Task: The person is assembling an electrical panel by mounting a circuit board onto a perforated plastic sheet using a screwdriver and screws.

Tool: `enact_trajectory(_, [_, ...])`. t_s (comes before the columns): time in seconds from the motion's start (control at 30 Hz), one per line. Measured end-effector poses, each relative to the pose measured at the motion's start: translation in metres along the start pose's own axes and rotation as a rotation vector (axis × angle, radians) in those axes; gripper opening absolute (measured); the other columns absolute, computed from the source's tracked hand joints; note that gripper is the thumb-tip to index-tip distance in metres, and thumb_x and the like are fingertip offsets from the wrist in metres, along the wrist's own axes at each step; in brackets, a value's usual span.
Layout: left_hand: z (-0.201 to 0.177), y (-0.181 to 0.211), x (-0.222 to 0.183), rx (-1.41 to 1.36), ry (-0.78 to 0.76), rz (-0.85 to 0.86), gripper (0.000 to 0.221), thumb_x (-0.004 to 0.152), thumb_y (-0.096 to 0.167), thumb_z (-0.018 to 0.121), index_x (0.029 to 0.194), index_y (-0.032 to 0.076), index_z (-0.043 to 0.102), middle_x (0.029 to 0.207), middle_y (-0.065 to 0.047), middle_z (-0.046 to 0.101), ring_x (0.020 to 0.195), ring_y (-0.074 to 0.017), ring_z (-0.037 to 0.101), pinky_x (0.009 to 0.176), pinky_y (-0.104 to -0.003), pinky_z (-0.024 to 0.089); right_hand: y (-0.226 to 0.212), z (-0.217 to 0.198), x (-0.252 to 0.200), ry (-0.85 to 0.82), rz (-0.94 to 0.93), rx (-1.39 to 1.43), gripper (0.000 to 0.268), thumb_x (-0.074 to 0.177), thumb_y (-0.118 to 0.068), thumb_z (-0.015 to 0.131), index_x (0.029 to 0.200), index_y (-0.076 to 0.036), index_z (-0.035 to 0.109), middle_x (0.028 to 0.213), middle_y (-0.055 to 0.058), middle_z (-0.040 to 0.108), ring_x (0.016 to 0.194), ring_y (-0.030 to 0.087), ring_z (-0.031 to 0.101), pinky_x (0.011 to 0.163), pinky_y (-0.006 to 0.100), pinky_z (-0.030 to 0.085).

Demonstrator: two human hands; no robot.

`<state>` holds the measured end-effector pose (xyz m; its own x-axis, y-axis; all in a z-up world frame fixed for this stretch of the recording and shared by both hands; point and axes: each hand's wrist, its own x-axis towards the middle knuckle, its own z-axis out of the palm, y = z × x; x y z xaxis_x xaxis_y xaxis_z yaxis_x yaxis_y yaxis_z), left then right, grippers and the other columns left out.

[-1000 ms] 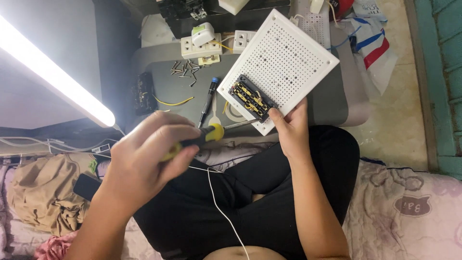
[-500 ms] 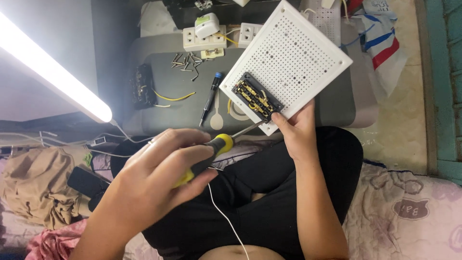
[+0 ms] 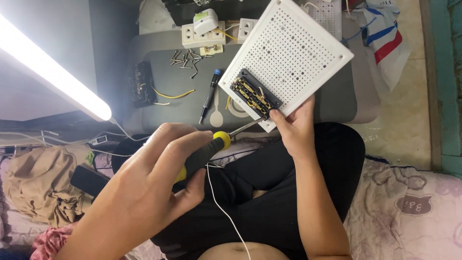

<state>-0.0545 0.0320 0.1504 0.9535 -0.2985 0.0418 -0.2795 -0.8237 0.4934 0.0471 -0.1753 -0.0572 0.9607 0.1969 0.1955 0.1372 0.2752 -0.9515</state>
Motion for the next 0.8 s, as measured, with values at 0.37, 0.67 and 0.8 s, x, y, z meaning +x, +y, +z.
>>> enact_trajectory(0.37, [0.011,0.011,0.006,0.388,0.195,0.057,0.024,0.097,0.028,0.066,0.105,0.008,0.058,0.084,-0.002,0.056,0.052,-0.0172,0.053,0.039,-0.031,0.040,0.010,-0.004,-0.003,-0.009,-0.023,-0.002,0.073,0.097,-0.009,0.060,0.150,-0.008,0.011,0.156,0.019,0.027,0.146,0.030,0.032,0.121,0.043,0.031])
enact_trajectory(0.67, [0.017,0.004,0.019,-0.070,0.303,0.169,0.037,0.087,0.022,0.071,0.108,-0.002,0.053,0.105,-0.018,0.065,0.097,-0.0286,0.066,0.090,-0.037,0.052,0.009,-0.006,0.000,0.009,-0.006,0.010,0.073,0.095,-0.007,0.061,0.150,-0.008,0.013,0.155,0.020,0.030,0.144,0.031,0.035,0.120,0.044,0.033])
enact_trajectory(0.8, [0.025,0.003,0.019,-0.136,0.335,0.182,0.031,0.093,0.013,0.064,0.113,-0.003,0.048,0.109,-0.022,0.064,0.100,-0.0324,0.067,0.091,-0.038,0.054,0.010,-0.006,0.002,0.001,-0.022,-0.011,0.074,0.096,-0.011,0.061,0.151,-0.008,0.012,0.156,0.018,0.029,0.146,0.030,0.033,0.121,0.044,0.031])
